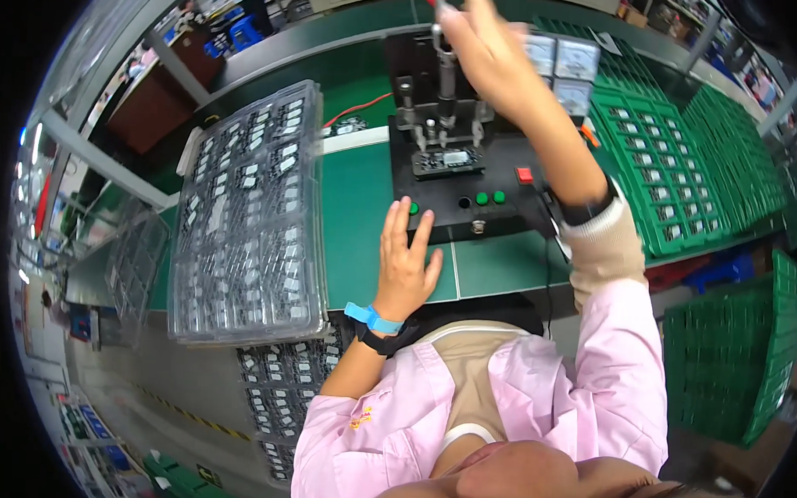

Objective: Testing electronic components using a specialized fixture and sorting them into storage trays.

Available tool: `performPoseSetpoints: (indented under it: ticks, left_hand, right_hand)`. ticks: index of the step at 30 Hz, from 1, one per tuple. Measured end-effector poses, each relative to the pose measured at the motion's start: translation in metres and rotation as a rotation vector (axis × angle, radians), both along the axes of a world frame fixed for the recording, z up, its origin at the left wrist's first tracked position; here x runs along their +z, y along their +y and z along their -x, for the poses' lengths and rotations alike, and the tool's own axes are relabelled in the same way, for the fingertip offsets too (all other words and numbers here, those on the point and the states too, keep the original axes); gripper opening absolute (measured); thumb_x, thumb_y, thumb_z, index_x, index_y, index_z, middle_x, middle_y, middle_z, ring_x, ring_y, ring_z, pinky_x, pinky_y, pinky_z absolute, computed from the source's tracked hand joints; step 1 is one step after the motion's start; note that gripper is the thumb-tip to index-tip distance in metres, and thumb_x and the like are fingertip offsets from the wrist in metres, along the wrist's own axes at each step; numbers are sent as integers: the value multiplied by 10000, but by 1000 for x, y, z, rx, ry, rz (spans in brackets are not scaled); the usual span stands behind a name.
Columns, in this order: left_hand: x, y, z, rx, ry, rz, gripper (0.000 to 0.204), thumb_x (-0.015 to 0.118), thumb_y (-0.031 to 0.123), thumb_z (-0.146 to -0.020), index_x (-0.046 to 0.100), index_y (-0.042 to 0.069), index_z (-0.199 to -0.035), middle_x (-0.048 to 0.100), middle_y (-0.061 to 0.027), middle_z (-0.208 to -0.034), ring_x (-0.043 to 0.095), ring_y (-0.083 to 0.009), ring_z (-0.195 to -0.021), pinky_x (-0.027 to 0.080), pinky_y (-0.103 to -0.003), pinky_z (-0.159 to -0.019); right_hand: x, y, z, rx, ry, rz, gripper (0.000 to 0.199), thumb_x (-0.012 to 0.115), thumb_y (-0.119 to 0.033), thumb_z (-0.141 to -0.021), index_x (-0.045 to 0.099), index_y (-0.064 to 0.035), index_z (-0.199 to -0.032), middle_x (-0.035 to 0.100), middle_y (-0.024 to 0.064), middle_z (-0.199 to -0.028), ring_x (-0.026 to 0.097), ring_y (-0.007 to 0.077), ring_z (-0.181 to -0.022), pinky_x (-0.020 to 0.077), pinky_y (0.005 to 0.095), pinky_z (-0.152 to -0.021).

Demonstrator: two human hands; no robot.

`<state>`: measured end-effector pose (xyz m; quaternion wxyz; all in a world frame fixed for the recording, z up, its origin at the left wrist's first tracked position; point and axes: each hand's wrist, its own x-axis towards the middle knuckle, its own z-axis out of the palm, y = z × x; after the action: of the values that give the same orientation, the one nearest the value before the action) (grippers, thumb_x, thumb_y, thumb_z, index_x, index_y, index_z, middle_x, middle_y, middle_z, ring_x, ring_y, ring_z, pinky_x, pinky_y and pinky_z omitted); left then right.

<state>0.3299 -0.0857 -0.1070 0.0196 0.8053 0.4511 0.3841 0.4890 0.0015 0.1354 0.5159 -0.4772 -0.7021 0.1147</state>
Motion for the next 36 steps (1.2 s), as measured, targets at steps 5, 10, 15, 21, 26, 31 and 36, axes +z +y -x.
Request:
performPoseSetpoints:
  ticks: [5,10,15,21,26,31,36]
  left_hand:
    - [6,7,-4,18,34,-7,649,693,47,-740,468,56,-1349,291,-235,-1479,303,-434,-1353,308,-506,-1070]
    - [6,6,-2,36,28,-6,644,693,45,-742,468,55,-1346,292,-231,-1478,308,-432,-1351,312,-507,-1067]
    - [2,6,-2,15,4,-9,656,696,46,-748,453,58,-1357,284,-240,-1483,313,-451,-1341,300,-514,-1077]
    - [3,1,-2,23,23,-29,643,689,41,-756,457,63,-1356,289,-237,-1482,324,-450,-1333,305,-514,-1073]
    - [10,9,-6,44,79,-68,599,670,16,-760,490,59,-1330,321,-248,-1464,366,-446,-1304,325,-510,-1047]
    - [20,2,-7,141,206,-45,542,641,5,-764,530,53,-1292,378,-224,-1441,403,-411,-1286,341,-500,-1020]
    - [14,10,-4,112,154,-82,502,615,17,-766,555,45,-1264,437,-166,-1415,419,-360,-1285,336,-511,-1007]
  right_hand:
    - [-51,42,-1,531,548,-178,326,508,-220,-932,588,-1,-1160,638,136,-1066,579,304,-1019,424,373,-864]
    - [-116,-13,-34,410,-121,-554,352,559,-99,-887,540,-2,-1224,572,166,-1245,531,342,-1172,417,428,-972]
    - [-207,-49,-77,-24,-297,-270,467,634,-126,-836,523,-27,-1279,542,174,-1270,505,363,-1188,352,468,-1028]
    - [-205,-60,-77,-181,-448,-90,532,692,-211,-798,533,-60,-1282,550,163,-1212,494,346,-1167,305,502,-1027]
    - [-220,-76,-45,-105,-507,-100,532,700,-246,-789,549,-70,-1268,563,141,-1160,507,304,-1147,330,481,-996]
    - [-214,-79,-50,-123,-476,-104,552,706,-271,-783,551,-80,-1278,565,134,-1117,521,291,-1116,351,466,-970]
    - [-214,-48,-73,-223,-503,-132,571,690,-256,-803,514,-67,-1313,565,144,-1127,532,310,-1079,373,473,-933]
